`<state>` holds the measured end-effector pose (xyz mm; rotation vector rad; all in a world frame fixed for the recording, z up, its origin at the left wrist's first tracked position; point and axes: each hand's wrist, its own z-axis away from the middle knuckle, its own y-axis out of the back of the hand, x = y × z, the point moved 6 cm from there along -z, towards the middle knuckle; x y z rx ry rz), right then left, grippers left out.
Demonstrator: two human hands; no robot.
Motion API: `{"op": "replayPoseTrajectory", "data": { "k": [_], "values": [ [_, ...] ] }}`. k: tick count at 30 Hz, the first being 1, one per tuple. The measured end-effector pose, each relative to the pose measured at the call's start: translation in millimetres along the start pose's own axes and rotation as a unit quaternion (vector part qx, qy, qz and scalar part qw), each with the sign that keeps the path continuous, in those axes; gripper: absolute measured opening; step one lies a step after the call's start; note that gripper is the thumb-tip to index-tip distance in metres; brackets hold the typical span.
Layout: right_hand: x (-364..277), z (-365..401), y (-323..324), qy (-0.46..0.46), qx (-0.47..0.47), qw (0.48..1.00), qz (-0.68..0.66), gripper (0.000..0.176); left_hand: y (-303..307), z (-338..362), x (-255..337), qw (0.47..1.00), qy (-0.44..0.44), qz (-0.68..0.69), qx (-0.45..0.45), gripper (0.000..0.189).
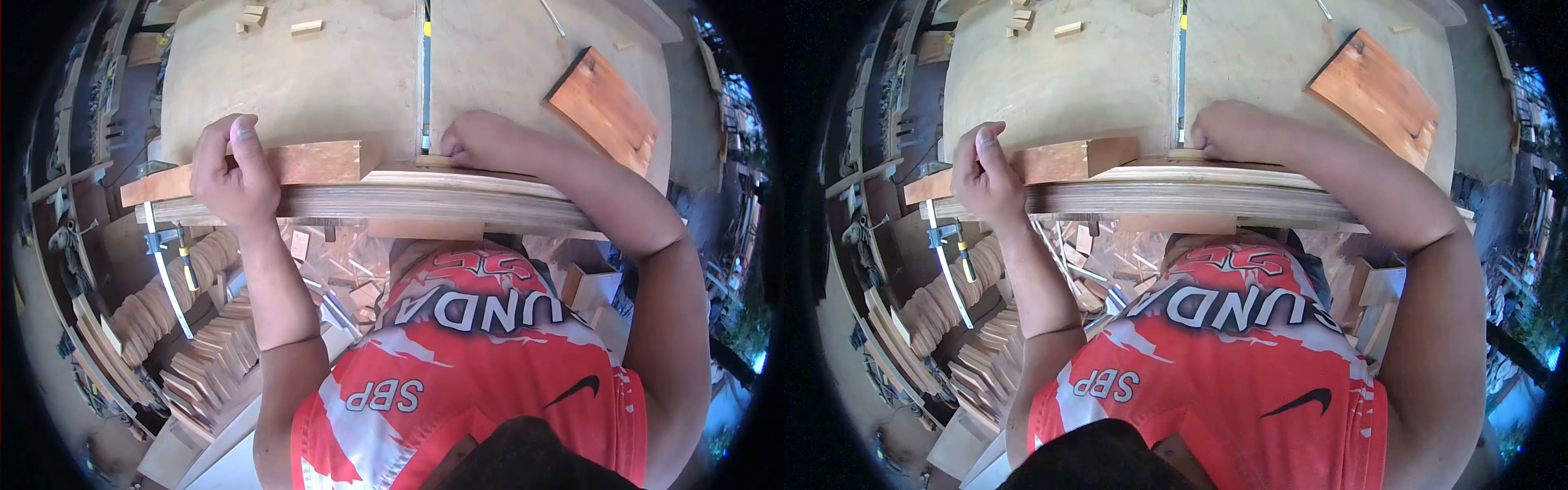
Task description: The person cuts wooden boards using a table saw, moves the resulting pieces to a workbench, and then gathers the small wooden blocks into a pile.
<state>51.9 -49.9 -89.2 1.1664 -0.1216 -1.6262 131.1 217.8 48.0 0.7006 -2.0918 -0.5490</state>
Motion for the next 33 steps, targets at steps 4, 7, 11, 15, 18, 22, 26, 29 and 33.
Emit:
{"op": "replayPoseTrajectory", "data": {
  "k": [4,7,11,15,18,22,26,29,33],
  "values": [
    [-13,-37,-10,0.056,0.038,0.998,0.012,0.014,1,-2,4,0.999,-0.026,0.022,0.037,0.023],
    [-34,-46,-3,0.081,0.013,0.997,-0.013,0.012,1,-2,2,0.999,-0.016,0.023,0.036,0.024],
    [-39,-54,-6,0.093,0.0,0.994,-0.053,0.022,2,0,-2,1.0,0.015,0.016,0.004,0.025],
    [-29,-60,-3,0.018,-0.066,0.997,-0.047,0.035,2,-3,-1,0.999,0.017,0.023,0.034,0.021],
    [-51,-13,36,0.025,-0.073,0.988,-0.133,0.034,4,-5,-1,1.0,0.004,0.002,0.029,0.02],
    [-130,39,17,0.144,-0.049,0.977,-0.15,0.034,1,-6,2,0.999,-0.002,-0.038,-0.014,0.022],
    [-177,41,-27,0.224,0.031,0.967,-0.121,0.031,-2,-9,13,0.989,-0.006,-0.097,-0.115,0.025],
    [-89,58,24,0.184,0.162,0.966,-0.08,0.025,-1,-7,13,0.983,0.0,-0.105,-0.147,0.026],
    [79,135,45,-0.135,0.025,0.99,-0.019,0.005,-3,-4,16,0.985,0.022,-0.099,-0.137,0.026]
  ]
}}
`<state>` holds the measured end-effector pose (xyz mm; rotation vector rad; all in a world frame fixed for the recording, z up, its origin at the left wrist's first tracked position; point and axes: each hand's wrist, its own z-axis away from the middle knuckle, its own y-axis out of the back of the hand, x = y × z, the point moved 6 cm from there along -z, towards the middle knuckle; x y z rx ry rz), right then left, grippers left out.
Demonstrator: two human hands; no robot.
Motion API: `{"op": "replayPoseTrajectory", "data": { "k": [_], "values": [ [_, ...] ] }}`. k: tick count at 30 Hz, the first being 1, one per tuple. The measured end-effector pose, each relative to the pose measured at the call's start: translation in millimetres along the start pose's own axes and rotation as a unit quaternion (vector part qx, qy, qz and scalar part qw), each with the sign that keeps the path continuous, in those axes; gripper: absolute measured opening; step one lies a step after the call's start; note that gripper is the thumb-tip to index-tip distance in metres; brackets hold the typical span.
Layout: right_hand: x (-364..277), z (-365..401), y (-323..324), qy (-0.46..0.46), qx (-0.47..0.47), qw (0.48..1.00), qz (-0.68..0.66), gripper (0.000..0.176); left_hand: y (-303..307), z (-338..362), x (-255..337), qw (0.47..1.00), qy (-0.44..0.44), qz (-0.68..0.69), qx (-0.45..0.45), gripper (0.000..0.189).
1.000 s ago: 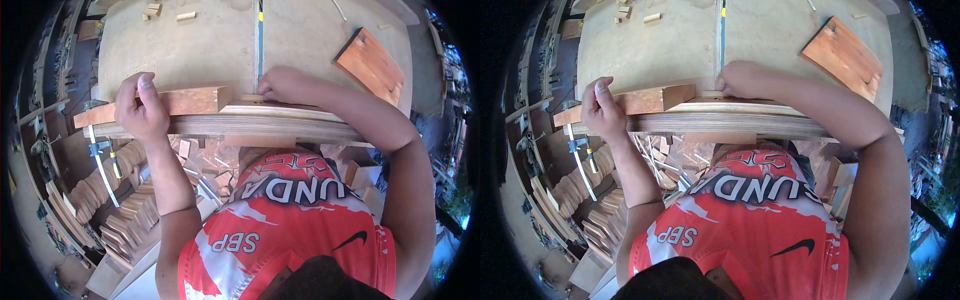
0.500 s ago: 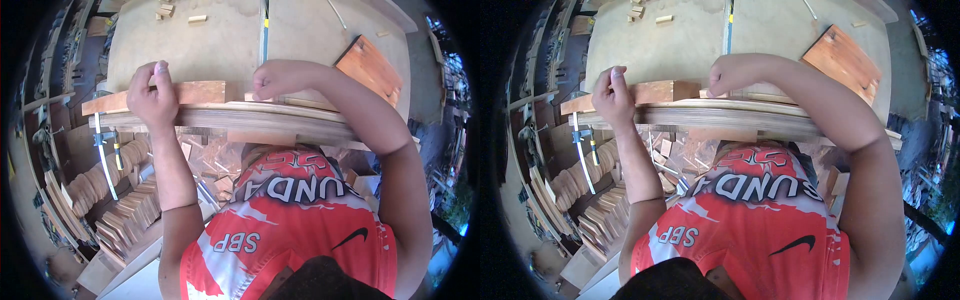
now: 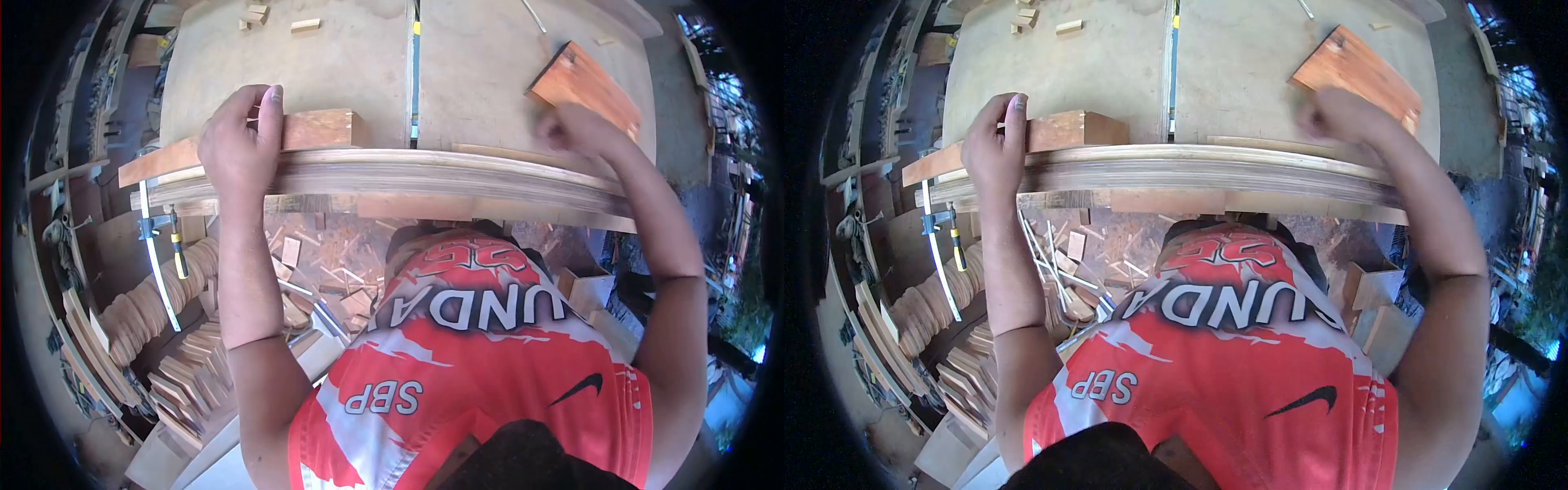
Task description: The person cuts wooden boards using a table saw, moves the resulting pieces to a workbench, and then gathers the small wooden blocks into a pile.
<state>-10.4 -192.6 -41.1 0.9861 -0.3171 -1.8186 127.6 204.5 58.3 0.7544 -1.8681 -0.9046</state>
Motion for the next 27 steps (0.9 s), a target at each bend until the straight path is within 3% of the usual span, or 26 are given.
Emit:
{"op": "replayPoseTrajectory", "data": {
  "k": [1,2,4,5,7,14,18,20,27],
  "values": [
    [32,3,-15,0.022,-0.074,0.996,-0.051,0.006,-2,0,-1,1.0,0.001,-0.002,-0.003,0.026],
    [38,3,-25,0.023,-0.076,0.995,-0.053,0.006,-2,0,-1,1.0,-0.009,-0.004,0.013,0.025],
    [45,8,-33,-0.007,0.034,0.991,-0.127,0.004,-4,-2,-1,0.999,-0.019,-0.008,0.024,0.024],
    [43,4,-35,-0.006,0.033,0.991,-0.131,0.004,-5,-2,-2,0.999,-0.016,-0.001,0.027,0.022],
    [8,-12,-33,0.11,0.071,0.989,-0.066,0.005,-6,-2,-2,1.0,-0.011,0.001,0.026,0.021],
    [-51,-77,-54,0.158,0.025,0.97,-0.182,0.006,-10,-1,-14,0.999,0.0,0.04,0.01,0.02],
    [-63,-94,-64,0.149,0.045,0.974,-0.165,0.007,-10,-1,-11,0.999,0.011,0.046,0.001,0.021],
    [-84,-108,-64,0.221,0.08,0.964,-0.125,0.01,-10,0,-11,0.999,0.012,0.047,-0.002,0.021],
    [-124,-132,-61,0.12,-0.04,0.986,-0.108,0.01,-8,-2,-13,0.996,0.044,0.074,0.018,0.016]
  ]
}}
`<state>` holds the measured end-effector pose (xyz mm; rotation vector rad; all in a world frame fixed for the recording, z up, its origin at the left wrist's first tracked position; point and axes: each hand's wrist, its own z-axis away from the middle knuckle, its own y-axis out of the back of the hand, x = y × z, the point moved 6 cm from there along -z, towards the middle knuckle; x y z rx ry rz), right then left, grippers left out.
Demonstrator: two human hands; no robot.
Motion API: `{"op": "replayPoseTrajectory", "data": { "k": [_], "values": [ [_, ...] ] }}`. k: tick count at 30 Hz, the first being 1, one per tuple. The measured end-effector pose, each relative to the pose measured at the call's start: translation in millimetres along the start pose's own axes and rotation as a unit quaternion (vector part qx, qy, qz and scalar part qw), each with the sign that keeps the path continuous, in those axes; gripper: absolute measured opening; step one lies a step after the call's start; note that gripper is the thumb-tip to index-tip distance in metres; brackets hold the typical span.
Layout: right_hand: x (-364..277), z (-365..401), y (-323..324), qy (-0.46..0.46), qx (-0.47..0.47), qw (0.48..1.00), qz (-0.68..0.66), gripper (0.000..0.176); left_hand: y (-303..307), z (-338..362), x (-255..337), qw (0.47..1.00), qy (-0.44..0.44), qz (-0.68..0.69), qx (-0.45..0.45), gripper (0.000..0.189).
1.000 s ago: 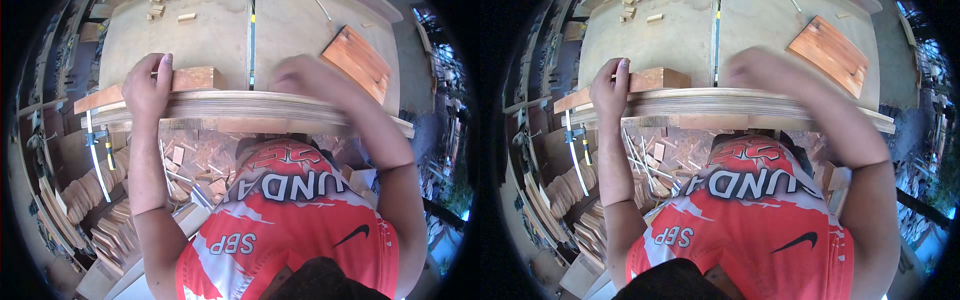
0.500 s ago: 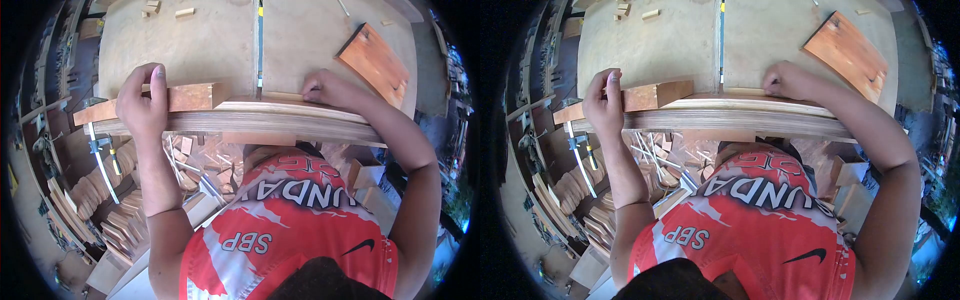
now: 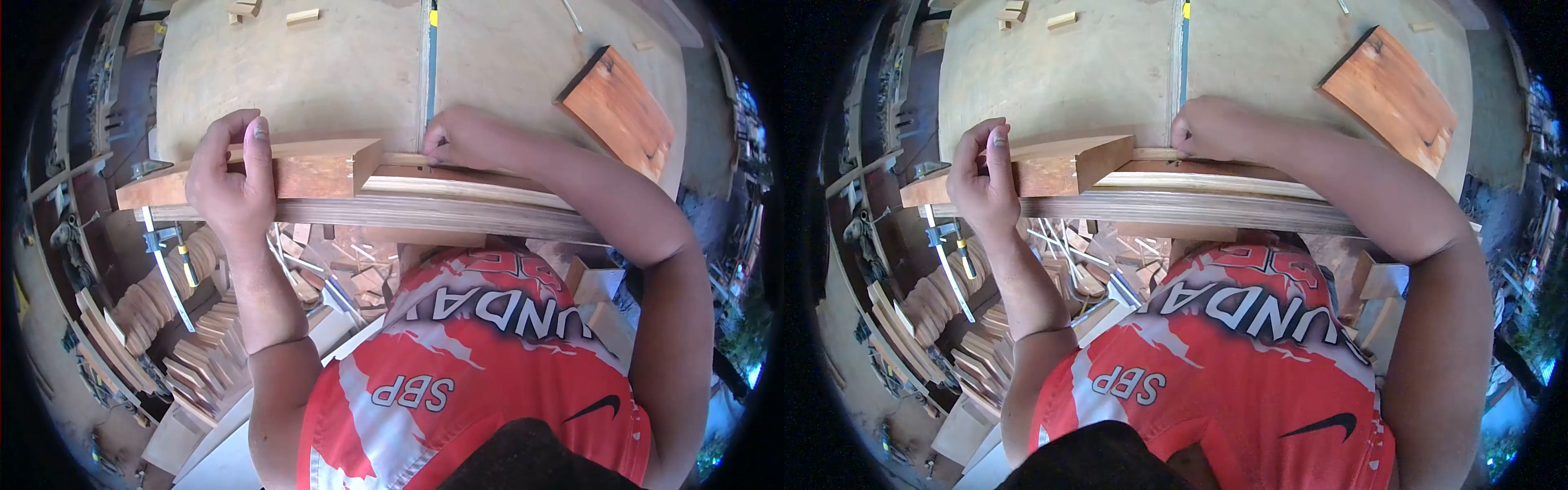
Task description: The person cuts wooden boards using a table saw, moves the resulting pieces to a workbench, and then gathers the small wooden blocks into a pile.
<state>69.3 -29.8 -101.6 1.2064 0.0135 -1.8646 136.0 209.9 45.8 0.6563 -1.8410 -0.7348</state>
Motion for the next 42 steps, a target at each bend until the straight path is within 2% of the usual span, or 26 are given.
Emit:
{"op": "replayPoseTrajectory", "data": {
  "k": [3,5,7,8,9,10,11,12,13,15,19,21,26,30,34,36,37,38,42],
  "values": [
    [2,4,6,-0.013,0.012,0.999,0.03,0.011,1,1,2,0.998,-0.04,-0.038,-0.001,0.022],
    [4,28,34,0.146,0.146,0.979,-0.004,0.013,1,1,1,0.999,-0.043,-0.026,0.002,0.022],
    [36,79,85,0.081,0.291,0.953,-0.021,0.017,2,1,2,0.999,-0.026,-0.025,0.006,0.023],
    [68,110,112,-0.06,0.334,0.941,0.009,0.022,1,1,4,0.999,-0.027,-0.018,0.008,0.023],
    [82,148,137,-0.122,0.397,0.906,0.076,0.029,1,1,5,0.999,-0.032,-0.023,0.006,0.023],
    [150,182,162,-0.143,0.463,0.871,0.075,0.044,2,0,6,0.999,-0.038,-0.03,0.006,0.023],
    [200,221,177,-0.173,0.471,0.837,0.217,0.056,3,1,7,0.999,-0.04,-0.028,0.012,0.023],
    [231,248,187,-0.198,0.47,0.785,0.353,0.069,3,1,5,0.998,-0.041,-0.03,0.022,0.023],
    [247,258,187,-0.194,0.475,0.782,0.354,0.069,3,1,4,0.998,-0.043,-0.034,0.029,0.024],
    [287,257,182,-0.22,0.384,0.888,0.126,0.088,3,2,2,0.998,-0.04,-0.026,0.035,0.023],
    [253,238,170,-0.157,0.359,0.917,0.077,0.09,3,3,-3,0.998,-0.044,-0.003,0.045,0.023],
    [204,215,151,-0.206,0.314,0.892,0.253,0.092,3,4,-14,0.999,-0.003,-0.007,0.045,0.022],
    [159,179,140,-0.226,0.326,0.882,0.256,0.091,3,0,-16,0.998,-0.019,0.03,0.052,0.025],
    [135,149,129,-0.242,0.309,0.871,0.296,0.092,5,3,-9,0.998,-0.007,-0.015,0.059,0.03],
    [114,133,121,-0.219,0.286,0.881,0.305,0.092,7,7,-5,0.994,-0.034,-0.059,0.09,0.031],
    [113,132,118,-0.235,0.269,0.888,0.29,0.093,2,14,-5,0.996,-0.028,-0.014,0.084,0.031],
    [111,131,117,-0.228,0.271,0.888,0.293,0.093,0,18,-1,0.995,-0.041,-0.069,0.058,0.031],
    [111,128,114,-0.227,0.262,0.89,0.296,0.092,-2,27,13,0.979,-0.135,-0.116,0.099,0.03],
    [104,132,110,-0.216,0.262,0.89,0.306,0.092,-8,38,29,0.97,-0.166,-0.14,0.107,0.027]
  ]
}}
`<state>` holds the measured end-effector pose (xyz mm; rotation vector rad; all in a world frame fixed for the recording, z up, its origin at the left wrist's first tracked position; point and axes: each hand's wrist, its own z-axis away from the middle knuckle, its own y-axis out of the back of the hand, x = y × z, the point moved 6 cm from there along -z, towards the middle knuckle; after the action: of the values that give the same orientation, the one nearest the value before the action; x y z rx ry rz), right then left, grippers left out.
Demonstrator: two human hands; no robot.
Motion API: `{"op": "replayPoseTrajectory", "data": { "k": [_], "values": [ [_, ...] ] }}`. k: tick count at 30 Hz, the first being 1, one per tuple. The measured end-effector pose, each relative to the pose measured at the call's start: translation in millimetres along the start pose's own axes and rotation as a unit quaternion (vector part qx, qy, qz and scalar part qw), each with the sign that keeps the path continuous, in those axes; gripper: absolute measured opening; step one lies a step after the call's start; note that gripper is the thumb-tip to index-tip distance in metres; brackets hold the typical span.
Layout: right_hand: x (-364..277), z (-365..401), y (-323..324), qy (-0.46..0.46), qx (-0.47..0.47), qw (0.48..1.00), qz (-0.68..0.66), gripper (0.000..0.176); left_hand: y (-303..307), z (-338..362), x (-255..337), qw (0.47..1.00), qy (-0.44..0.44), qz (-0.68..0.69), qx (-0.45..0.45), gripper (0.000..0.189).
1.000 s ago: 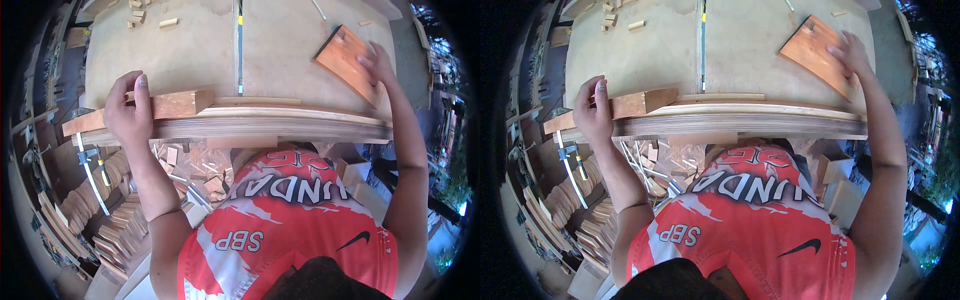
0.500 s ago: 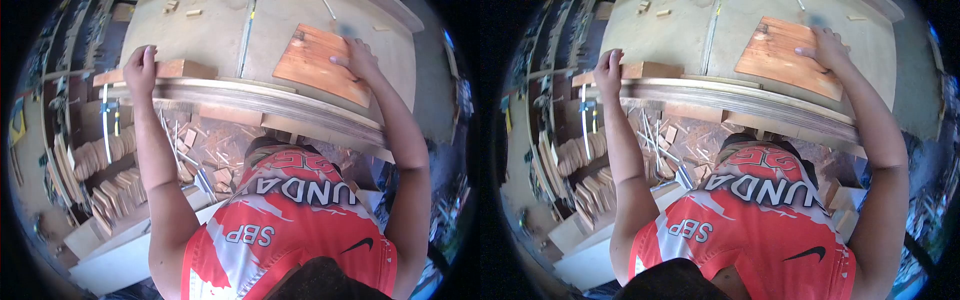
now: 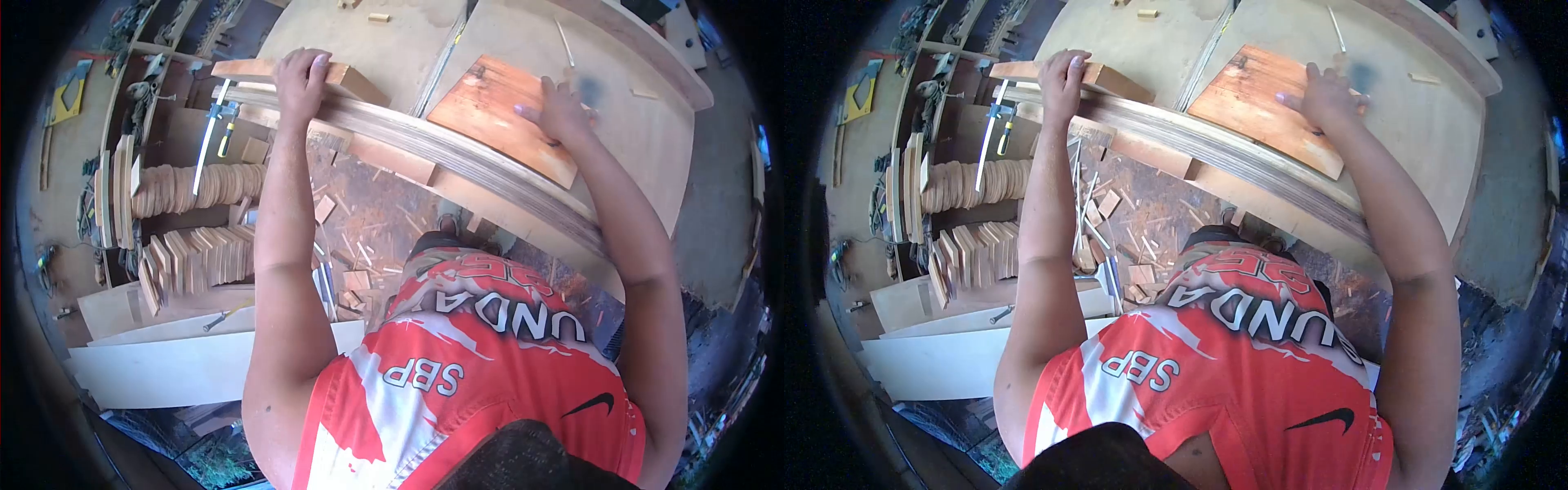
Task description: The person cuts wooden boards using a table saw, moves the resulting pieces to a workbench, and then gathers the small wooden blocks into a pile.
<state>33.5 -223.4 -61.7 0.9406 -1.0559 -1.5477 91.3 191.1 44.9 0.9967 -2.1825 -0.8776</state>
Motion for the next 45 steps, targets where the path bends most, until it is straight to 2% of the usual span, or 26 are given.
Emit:
{"op": "replayPoseTrajectory", "data": {
  "k": [2,4,6,12,14,16,17,20,25,27,34,36,40,42,45],
  "values": [
    [-1,2,4,0.008,0.011,1.0,0.006,0.092,-3,0,-3,1.0,-0.01,0.002,0.006,0.026],
    [4,-3,-1,0.015,0.016,1.0,0.013,0.093,-6,2,-7,1.0,0.022,-0.004,-0.016,0.026],
    [2,-12,-4,0.086,0.076,0.992,-0.043,0.09,-7,2,-4,1.0,0.01,0.002,-0.018,0.027],
    [-6,-33,-7,0.154,0.11,0.971,-0.145,0.076,-5,5,5,1.0,0.026,-0.013,0.009,0.032],
    [-9,-36,-7,0.141,0.104,0.972,-0.159,0.074,-8,3,9,1.0,0.026,-0.002,0.011,0.034],
    [-9,-37,-8,0.13,0.091,0.973,-0.165,0.073,-8,6,9,0.999,0.016,0.02,0.044,0.034],
    [-10,-37,-6,0.136,0.092,0.969,-0.183,0.072,-8,6,14,0.997,-0.005,-0.006,0.078,0.041],
    [-15,-33,-2,0.121,0.085,0.967,-0.206,0.07,-9,7,14,0.994,-0.024,0.02,0.106,0.04],
    [-16,-35,-6,0.087,0.07,0.971,-0.21,0.066,-8,9,7,0.994,-0.014,0.045,0.095,0.034],
    [-17,-33,-4,0.125,0.122,0.966,-0.193,0.064,-7,9,8,0.994,-0.022,0.046,0.094,0.031],
    [-19,-35,-6,0.103,0.101,0.969,-0.2,0.068,-5,6,10,0.996,-0.016,0.041,0.08,0.029],
    [-22,-31,-3,0.107,0.131,0.971,-0.169,0.067,-5,7,9,0.996,-0.013,0.052,0.075,0.029],
    [-28,-25,1,0.103,0.134,0.976,-0.137,0.068,-6,7,10,0.996,-0.013,0.045,0.074,0.028],
    [-31,-20,1,0.115,0.191,0.974,-0.05,0.07,-6,7,9,0.994,-0.015,0.063,0.085,0.028],
    [-33,-17,2,0.063,0.14,0.987,-0.042,0.073,-6,7,8,0.993,-0.017,0.083,0.081,0.027]
  ]
}}
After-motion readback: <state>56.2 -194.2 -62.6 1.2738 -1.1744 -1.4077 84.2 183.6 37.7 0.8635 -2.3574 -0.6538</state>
